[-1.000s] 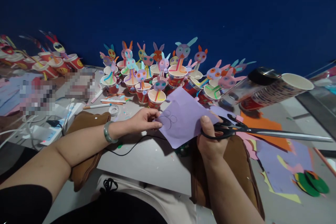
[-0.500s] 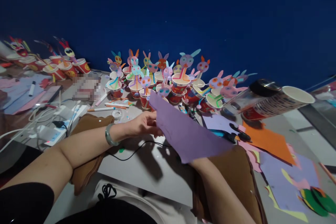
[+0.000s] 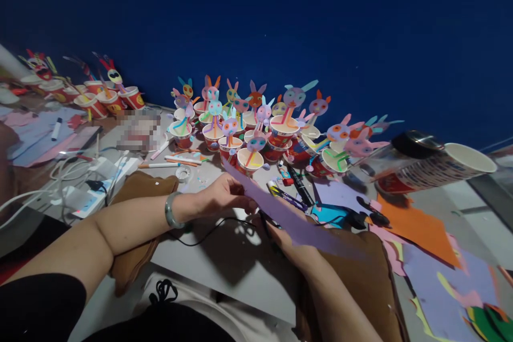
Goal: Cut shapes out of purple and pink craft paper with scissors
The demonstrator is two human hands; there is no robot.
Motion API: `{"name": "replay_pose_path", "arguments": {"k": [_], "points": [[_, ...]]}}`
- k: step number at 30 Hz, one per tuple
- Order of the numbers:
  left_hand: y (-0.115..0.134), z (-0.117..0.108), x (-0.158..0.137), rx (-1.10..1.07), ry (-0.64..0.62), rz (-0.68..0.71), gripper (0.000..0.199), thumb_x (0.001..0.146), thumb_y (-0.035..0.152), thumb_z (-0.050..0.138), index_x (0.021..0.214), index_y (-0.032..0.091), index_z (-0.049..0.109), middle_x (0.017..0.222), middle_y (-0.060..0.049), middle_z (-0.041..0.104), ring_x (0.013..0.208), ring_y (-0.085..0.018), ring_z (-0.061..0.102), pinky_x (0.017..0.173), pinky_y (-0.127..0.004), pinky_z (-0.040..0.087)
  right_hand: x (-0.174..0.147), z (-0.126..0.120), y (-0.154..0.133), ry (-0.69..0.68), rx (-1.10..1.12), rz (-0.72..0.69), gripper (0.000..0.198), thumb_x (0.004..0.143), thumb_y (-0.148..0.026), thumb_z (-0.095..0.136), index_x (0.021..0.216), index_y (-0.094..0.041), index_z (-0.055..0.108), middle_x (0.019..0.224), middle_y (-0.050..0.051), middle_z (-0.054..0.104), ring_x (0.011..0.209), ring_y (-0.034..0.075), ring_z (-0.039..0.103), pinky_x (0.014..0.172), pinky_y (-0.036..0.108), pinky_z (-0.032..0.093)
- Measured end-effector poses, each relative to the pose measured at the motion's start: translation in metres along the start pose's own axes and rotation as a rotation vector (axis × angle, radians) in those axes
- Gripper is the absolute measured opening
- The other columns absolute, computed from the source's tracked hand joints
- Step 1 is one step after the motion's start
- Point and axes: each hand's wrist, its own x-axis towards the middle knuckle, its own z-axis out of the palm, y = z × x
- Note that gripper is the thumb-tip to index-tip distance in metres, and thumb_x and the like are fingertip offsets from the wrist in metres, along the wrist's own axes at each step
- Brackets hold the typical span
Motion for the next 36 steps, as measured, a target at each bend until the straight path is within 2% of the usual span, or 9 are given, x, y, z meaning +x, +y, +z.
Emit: {"name": "replay_pose_path", "arguments": {"k": [3, 6, 10, 15, 20, 23, 25, 31, 36], "points": [[-0.002, 0.0, 0.001, -0.01, 0.0, -0.047, 0.043, 0.057, 0.044, 0.089, 0.072, 0.01, 0.065, 0.064, -0.002, 0.064, 0.058, -0.011, 0.059, 0.061, -0.025, 0.048, -0.002, 0.002, 0.007, -0.174, -0.106, -0.033, 0.014, 0.078, -0.041, 0.072, 0.08, -0.027, 0.073, 0.082, 0.003, 0.073, 0.084, 0.028, 0.068, 0.084, 0.043, 0.055], [-0.003, 0.0, 0.001, -0.002, 0.037, -0.052, 0.041, 0.059, 0.041, 0.088, 0.072, 0.011, 0.063, 0.066, -0.002, 0.064, 0.059, -0.01, 0.06, 0.06, -0.025, 0.047, 0.0, 0.005, 0.005, -0.188, -0.1, -0.084, 0.016, 0.078, -0.042, 0.07, 0.075, -0.026, 0.071, 0.079, 0.004, 0.072, 0.085, 0.027, 0.066, 0.083, 0.042, 0.054], [-0.001, -0.002, 0.003, -0.041, 0.173, 0.013, 0.039, 0.06, 0.038, 0.087, 0.076, 0.011, 0.063, 0.071, 0.001, 0.062, 0.057, -0.007, 0.055, 0.055, -0.022, 0.044, 0.003, 0.003, -0.006, 0.006, -0.021, 0.029, 0.024, 0.075, -0.044, 0.074, 0.069, -0.022, 0.068, 0.063, 0.002, 0.064, 0.071, 0.023, 0.063, 0.067, 0.035, 0.054], [0.002, -0.005, 0.005, -0.135, 0.244, 0.023, 0.038, 0.062, 0.032, 0.085, 0.081, 0.012, 0.06, 0.066, 0.004, 0.059, 0.053, -0.006, 0.056, 0.054, -0.022, 0.046, 0.003, 0.001, -0.006, 0.155, 0.213, 0.192, 0.025, 0.071, -0.042, 0.079, 0.078, -0.019, 0.072, 0.065, 0.0, 0.065, 0.062, 0.016, 0.056, 0.056, 0.027, 0.048], [0.007, -0.006, 0.007, -0.203, 0.3, 0.05, 0.043, 0.061, 0.032, 0.086, 0.087, 0.012, 0.058, 0.068, 0.001, 0.064, 0.057, -0.01, 0.064, 0.057, -0.024, 0.052, -0.001, 0.004, 0.0, 0.373, 0.38, 0.222, 0.028, 0.077, -0.046, 0.075, 0.081, -0.019, 0.068, 0.069, -0.001, 0.062, 0.056, 0.01, 0.048, 0.051, 0.023, 0.039], [0.008, -0.006, 0.007, -0.228, 0.311, 0.076, 0.039, 0.061, 0.028, 0.084, 0.086, 0.01, 0.06, 0.069, -0.002, 0.067, 0.062, -0.013, 0.067, 0.06, -0.025, 0.054, -0.004, 0.006, -0.002, 0.445, 0.432, 0.129, 0.031, 0.075, -0.047, 0.077, 0.087, -0.021, 0.064, 0.076, 0.0, 0.063, 0.062, 0.013, 0.053, 0.055, 0.025, 0.042], [0.009, -0.005, 0.007, -0.226, 0.315, 0.103, 0.034, 0.063, 0.026, 0.082, 0.085, 0.01, 0.062, 0.071, -0.003, 0.068, 0.064, -0.014, 0.068, 0.061, -0.026, 0.054, -0.006, 0.007, -0.003, 0.386, 0.393, 0.05, 0.031, 0.076, -0.045, 0.077, 0.091, -0.022, 0.063, 0.081, 0.001, 0.064, 0.068, 0.016, 0.057, 0.06, 0.028, 0.046], [0.011, -0.002, 0.007, -0.198, 0.362, 0.155, 0.031, 0.064, 0.028, 0.08, 0.087, 0.012, 0.067, 0.075, -0.002, 0.07, 0.065, -0.012, 0.065, 0.066, -0.027, 0.053, -0.01, 0.009, -0.005, -0.025, 0.109, -0.053, 0.035, 0.076, -0.052, 0.073, 0.092, -0.023, 0.062, 0.083, 0.003, 0.063, 0.068, 0.017, 0.055, 0.062, 0.03, 0.045], [0.006, -0.003, 0.009, -0.233, 0.423, 0.172, 0.029, 0.062, 0.025, 0.082, 0.085, 0.013, 0.069, 0.079, -0.002, 0.07, 0.069, -0.01, 0.063, 0.067, -0.024, 0.053, -0.007, 0.013, -0.009, -0.117, 0.022, -0.015, 0.038, 0.078, -0.056, 0.069, 0.089, -0.021, 0.059, 0.078, 0.002, 0.061, 0.07, 0.018, 0.056, 0.064, 0.03, 0.045]]}}
